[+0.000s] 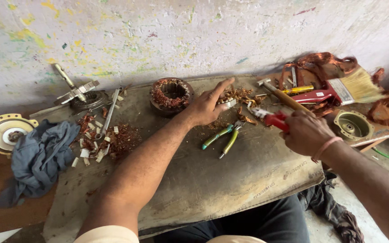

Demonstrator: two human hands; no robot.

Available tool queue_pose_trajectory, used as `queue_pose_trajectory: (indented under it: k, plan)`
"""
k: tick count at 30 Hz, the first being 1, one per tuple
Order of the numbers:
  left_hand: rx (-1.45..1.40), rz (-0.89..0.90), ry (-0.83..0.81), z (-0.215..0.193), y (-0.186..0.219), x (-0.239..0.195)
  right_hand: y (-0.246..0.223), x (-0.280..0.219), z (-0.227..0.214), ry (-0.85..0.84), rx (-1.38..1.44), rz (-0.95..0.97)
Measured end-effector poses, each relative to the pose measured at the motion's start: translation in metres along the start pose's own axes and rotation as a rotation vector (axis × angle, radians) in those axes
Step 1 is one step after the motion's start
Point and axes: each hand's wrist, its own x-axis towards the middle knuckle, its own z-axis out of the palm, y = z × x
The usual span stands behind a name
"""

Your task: The person uses pliers and wire cutters to strip copper wire from an electric motor stator, pulling out individual segments of wire and placing them on the workbench.

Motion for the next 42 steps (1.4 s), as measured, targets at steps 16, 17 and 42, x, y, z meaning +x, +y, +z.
queue_pose_trajectory:
  k: [16,17,42]
  plan:
    - [0.092,0.226,0.057,0.012,-0.015,0.01,-0.028,0.051,-0.019,0.149,-0.112,-0.389]
    - [0.105,0.228,0.06,0.014,-0.013,0.009,-0.027,0.053,-0.017,0.164,-0.102,-0.402]
    - [0.412,0.382,0.282,0.043,0.001,0.009,-0.046,0.044,-0.059,-0.145,0.014,-0.2]
